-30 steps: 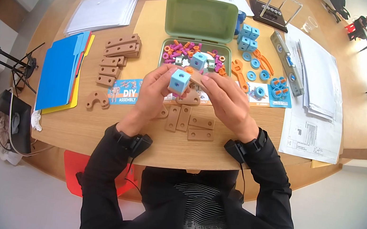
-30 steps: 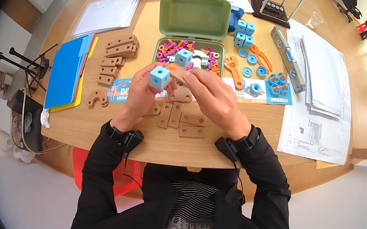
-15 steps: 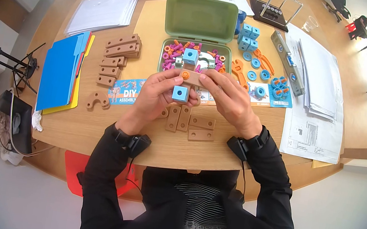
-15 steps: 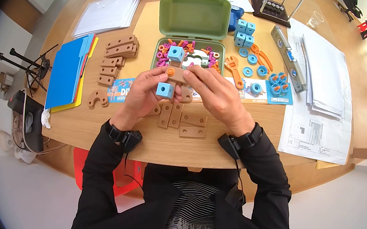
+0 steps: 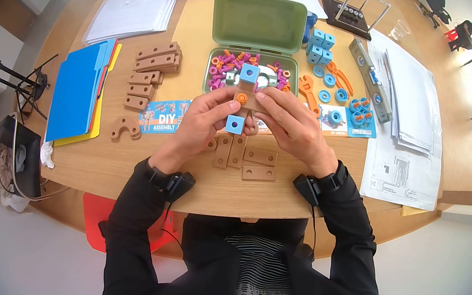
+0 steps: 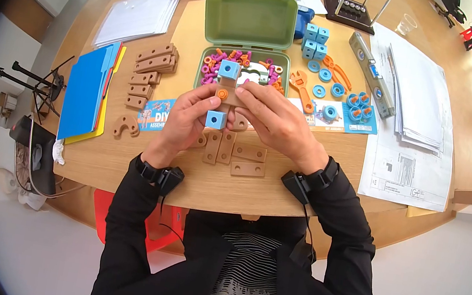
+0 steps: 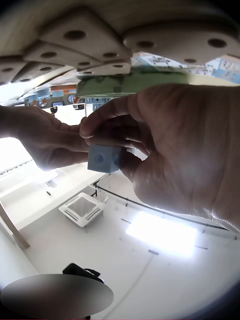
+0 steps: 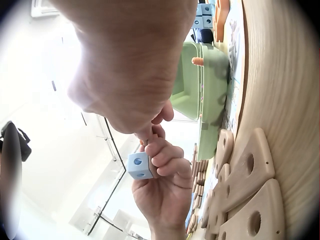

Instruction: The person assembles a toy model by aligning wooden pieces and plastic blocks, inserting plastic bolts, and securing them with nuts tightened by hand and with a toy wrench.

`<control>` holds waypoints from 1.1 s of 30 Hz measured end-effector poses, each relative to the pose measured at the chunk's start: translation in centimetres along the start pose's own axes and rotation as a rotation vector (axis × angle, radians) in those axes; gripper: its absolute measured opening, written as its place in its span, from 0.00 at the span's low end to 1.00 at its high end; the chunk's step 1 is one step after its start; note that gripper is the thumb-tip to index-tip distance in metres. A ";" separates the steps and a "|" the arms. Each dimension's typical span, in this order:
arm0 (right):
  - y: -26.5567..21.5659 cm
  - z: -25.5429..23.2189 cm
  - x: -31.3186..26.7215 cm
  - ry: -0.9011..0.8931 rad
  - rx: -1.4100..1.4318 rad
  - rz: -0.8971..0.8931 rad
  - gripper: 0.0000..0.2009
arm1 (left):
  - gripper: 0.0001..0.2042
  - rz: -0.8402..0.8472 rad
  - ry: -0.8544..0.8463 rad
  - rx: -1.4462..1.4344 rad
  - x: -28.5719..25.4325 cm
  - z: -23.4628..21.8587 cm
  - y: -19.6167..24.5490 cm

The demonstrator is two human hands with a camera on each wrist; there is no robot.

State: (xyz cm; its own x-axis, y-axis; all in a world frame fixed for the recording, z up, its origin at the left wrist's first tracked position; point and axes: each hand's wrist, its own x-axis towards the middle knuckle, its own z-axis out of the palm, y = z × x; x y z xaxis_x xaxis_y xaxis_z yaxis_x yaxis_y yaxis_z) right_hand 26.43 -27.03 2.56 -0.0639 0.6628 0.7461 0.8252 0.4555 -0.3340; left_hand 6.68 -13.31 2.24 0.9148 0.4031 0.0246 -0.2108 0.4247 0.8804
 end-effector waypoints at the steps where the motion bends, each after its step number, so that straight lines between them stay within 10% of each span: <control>1: 0.1 0.0 0.0 0.000 0.000 0.000 0.22 | 0.17 0.003 -0.008 -0.005 0.0 0.0 0.0; 11: 2.7 -3.2 0.7 0.127 -0.283 0.221 0.09 | 0.16 0.067 0.177 0.019 0.3 -0.2 -0.1; 13: 3.2 -3.8 0.3 -0.107 -0.592 0.532 0.11 | 0.17 0.072 0.210 0.046 0.3 -0.2 -0.1; 23: 4.1 -3.2 -1.2 -0.311 -0.741 0.726 0.12 | 0.17 0.077 0.208 0.103 0.3 -0.1 -0.4; 29: 2.4 -3.5 0.7 0.120 -0.324 0.543 0.10 | 0.17 0.075 0.222 0.242 0.2 0.3 -0.1; 33: 1.5 -3.7 1.4 0.057 -0.073 0.325 0.09 | 0.17 0.100 0.217 0.205 0.3 0.0 -0.6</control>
State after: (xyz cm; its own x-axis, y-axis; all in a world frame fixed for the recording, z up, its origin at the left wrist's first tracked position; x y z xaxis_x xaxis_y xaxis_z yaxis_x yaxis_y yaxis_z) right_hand 29.65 -27.63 5.19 0.2392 0.7310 0.6391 0.8354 0.1806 -0.5192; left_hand 7.09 -13.51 1.71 0.7937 0.6074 0.0333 -0.2015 0.2108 0.9565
